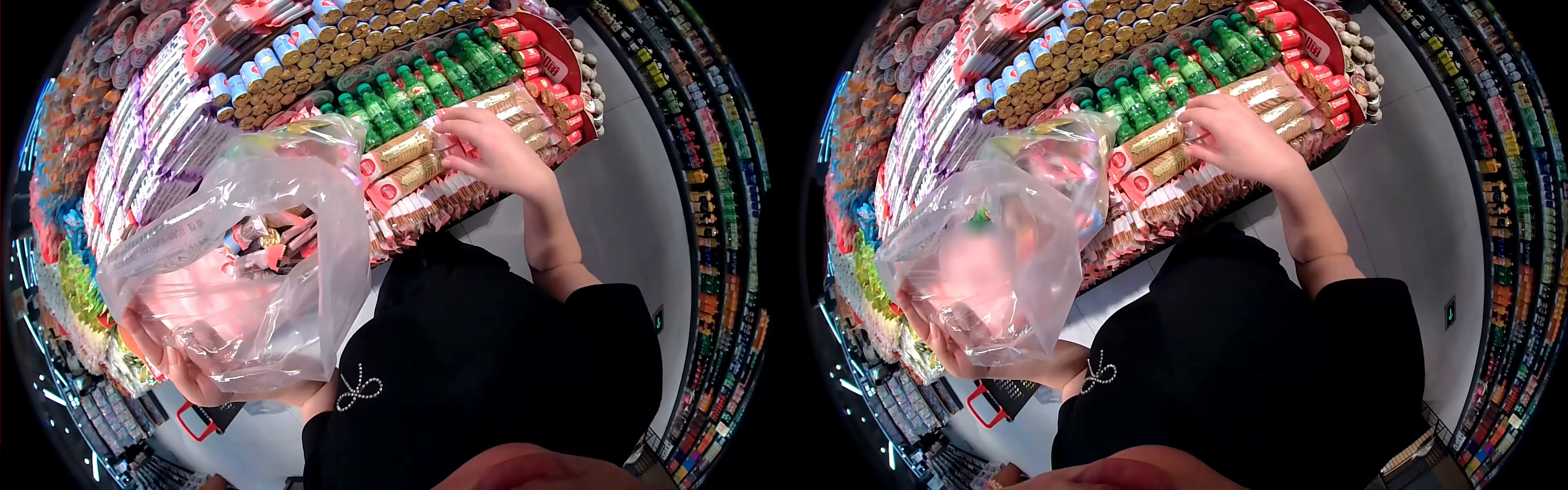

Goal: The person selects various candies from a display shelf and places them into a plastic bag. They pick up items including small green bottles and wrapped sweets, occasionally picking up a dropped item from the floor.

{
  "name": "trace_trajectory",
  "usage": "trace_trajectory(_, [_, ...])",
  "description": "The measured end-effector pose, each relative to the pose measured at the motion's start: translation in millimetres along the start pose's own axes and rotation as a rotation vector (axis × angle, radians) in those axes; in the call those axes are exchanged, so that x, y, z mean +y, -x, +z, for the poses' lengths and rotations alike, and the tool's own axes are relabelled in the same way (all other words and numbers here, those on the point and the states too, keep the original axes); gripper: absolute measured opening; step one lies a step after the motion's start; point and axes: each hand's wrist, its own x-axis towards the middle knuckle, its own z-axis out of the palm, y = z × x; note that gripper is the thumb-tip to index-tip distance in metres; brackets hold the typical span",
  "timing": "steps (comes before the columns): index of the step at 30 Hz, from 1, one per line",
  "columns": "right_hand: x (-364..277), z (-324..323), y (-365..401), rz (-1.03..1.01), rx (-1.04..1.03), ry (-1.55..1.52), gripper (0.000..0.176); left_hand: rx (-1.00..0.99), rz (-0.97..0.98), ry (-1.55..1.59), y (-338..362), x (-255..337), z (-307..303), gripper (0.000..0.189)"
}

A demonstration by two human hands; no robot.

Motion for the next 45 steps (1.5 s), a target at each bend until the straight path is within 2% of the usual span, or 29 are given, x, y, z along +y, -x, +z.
trace_trajectory(1, [2,3,-5,0.033,0.01,0.044,0.033,0.155,-0.195,0.172,-2,4,2,0.054])
trace_trajectory(2, [4,6,-11,0.066,0.022,0.089,0.033,0.039,-0.132,0.151,-3,-1,-2,0.055])
trace_trajectory(6, [15,18,-40,0.201,0.019,0.272,0.035,0.029,-0.253,0.361,-10,-5,-10,0.058])
trace_trajectory(7, [18,25,-46,0.195,0.018,0.27,0.035,0.033,-0.25,0.358,-10,-9,-11,0.058])
trace_trajectory(9, [21,38,-60,0.373,-0.074,0.431,0.031,0.062,-0.169,0.178,-11,-18,-13,0.058])
trace_trajectory(10, [24,45,-65,0.372,-0.028,0.418,0.029,-0.052,-0.221,0.259,-13,-14,-16,0.057])
trace_trajectory(13, [15,54,-70,0.41,0.013,0.477,0.03,0.026,-0.281,0.278,-15,-10,-10,0.057])
trace_trajectory(17, [13,58,-68,0.481,0.014,0.509,0.034,0.037,-0.281,0.301,-16,-13,-14,0.058])
trace_trajectory(25, [8,59,-65,0.507,0.018,0.549,0.038,-0.123,-0.176,0.313,-16,-21,-25,0.063])
trace_trajectory(30, [5,56,-70,0.562,-0.086,0.518,0.041,-0.183,-0.127,0.276,-15,-27,-30,0.063])
trace_trajectory(33, [11,57,-73,0.56,-0.155,0.509,0.044,-0.195,-0.191,0.435,-15,-28,-29,0.063])
trace_trajectory(35, [13,60,-76,0.544,-0.181,0.499,0.046,-0.285,-0.172,0.607,-16,-32,-29,0.064])
trace_trajectory(38, [17,64,-78,0.592,-0.16,0.47,0.054,-0.177,-0.23,0.63,-14,-30,-22,0.065])
trace_trajectory(41, [17,63,-77,0.598,-0.113,0.442,0.057,-0.249,-0.21,0.643,-16,-28,-20,0.064])
trace_trajectory(45, [21,66,-76,0.587,-0.051,0.411,0.061,-0.152,-0.24,0.672,-12,-24,-16,0.063])
